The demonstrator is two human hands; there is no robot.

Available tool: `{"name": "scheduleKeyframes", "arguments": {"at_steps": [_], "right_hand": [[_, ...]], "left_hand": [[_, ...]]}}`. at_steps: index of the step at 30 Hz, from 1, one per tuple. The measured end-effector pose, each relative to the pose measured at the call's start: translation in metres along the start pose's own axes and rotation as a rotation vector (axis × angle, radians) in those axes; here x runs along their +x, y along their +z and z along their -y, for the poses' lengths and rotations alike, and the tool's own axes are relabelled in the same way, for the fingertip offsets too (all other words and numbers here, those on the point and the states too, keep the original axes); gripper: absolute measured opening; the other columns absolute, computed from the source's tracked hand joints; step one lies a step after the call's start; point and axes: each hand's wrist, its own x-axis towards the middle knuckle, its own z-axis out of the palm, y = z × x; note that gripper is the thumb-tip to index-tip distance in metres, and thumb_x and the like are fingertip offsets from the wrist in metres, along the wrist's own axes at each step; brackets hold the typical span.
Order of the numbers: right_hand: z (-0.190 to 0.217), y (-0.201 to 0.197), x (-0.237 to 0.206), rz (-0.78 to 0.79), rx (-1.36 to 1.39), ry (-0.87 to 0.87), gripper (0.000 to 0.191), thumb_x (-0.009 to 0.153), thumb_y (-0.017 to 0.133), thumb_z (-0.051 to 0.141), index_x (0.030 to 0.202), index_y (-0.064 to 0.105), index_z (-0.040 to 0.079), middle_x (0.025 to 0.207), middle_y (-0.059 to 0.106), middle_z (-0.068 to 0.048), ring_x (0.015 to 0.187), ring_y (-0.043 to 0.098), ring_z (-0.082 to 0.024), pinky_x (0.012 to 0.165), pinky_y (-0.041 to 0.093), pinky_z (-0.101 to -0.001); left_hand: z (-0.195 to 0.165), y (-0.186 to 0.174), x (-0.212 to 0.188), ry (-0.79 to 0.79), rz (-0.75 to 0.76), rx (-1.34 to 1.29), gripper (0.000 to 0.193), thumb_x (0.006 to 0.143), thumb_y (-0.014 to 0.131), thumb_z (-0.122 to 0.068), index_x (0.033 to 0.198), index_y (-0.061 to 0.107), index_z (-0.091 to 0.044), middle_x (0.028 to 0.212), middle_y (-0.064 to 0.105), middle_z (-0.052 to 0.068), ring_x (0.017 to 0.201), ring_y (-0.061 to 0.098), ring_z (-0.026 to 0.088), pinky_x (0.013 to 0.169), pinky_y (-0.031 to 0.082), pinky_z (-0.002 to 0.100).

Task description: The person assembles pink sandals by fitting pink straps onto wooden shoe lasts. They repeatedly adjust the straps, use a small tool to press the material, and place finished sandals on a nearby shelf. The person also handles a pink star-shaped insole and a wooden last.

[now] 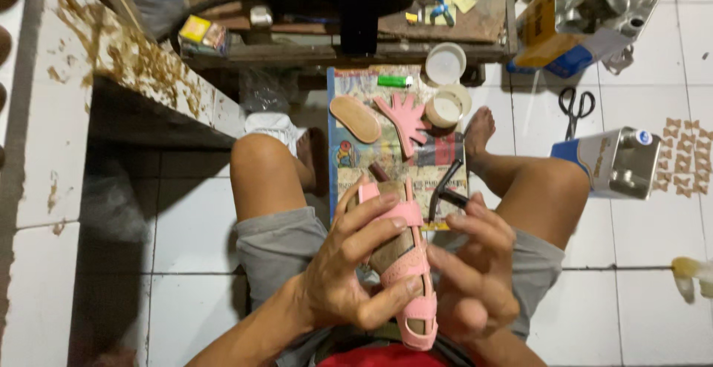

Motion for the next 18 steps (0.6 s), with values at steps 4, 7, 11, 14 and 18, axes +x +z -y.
{"name": "scheduleKeyframes", "arguments": {"at_steps": [4,7,11,14,18], "right_hand": [[-0.006,0.006,-0.006,0.146,0.33,0.038,0.067,0.112,0.028,0.058,0.128,0.071,0.009,0.146,0.055,-0.029,0.145,0.046,-0.04,0.127,0.03,-0.0528],[-0.007,0.008,-0.014,0.036,0.47,0.075,0.064,0.11,0.028,0.056,0.126,0.071,0.012,0.147,0.052,-0.032,0.149,0.041,-0.045,0.132,0.025,-0.0593],[-0.009,0.007,-0.022,0.186,0.483,0.102,0.068,0.113,0.026,0.057,0.133,0.068,0.008,0.159,0.042,-0.029,0.155,0.032,-0.04,0.133,0.021,-0.0526],[-0.012,0.004,-0.024,0.088,0.41,0.029,0.068,0.111,0.026,0.056,0.125,0.07,0.007,0.15,0.05,-0.029,0.15,0.041,-0.043,0.13,0.025,-0.0555],[-0.015,-0.001,-0.023,0.18,0.309,0.135,0.066,0.112,0.026,0.056,0.127,0.066,0.006,0.151,0.046,-0.03,0.152,0.039,-0.044,0.127,0.029,-0.0541]], "left_hand": [[-0.001,0.002,-0.004,-0.042,-0.021,-0.029,0.055,0.092,0.087,-0.015,0.133,0.052,-0.028,0.145,0.045,0.015,0.141,0.051,0.042,0.124,0.037,0.074],[-0.002,0.006,-0.006,-0.153,-0.025,-0.084,0.059,0.084,0.085,-0.016,0.133,0.055,-0.018,0.137,0.049,0.016,0.135,0.052,0.045,0.12,0.036,0.072],[-0.001,0.011,-0.005,-0.35,-0.016,-0.166,0.063,0.082,0.083,-0.016,0.135,0.05,-0.01,0.135,0.052,0.017,0.134,0.053,0.046,0.119,0.033,0.071],[0.003,0.011,-0.004,-0.337,-0.035,-0.114,0.062,0.08,0.082,-0.013,0.132,0.05,-0.012,0.136,0.05,0.02,0.133,0.053,0.047,0.117,0.035,0.072],[0.005,0.01,-0.002,-0.179,0.005,0.002,0.061,0.084,0.084,-0.006,0.134,0.052,-0.021,0.141,0.048,0.02,0.139,0.051,0.048,0.12,0.04,0.07]]}}
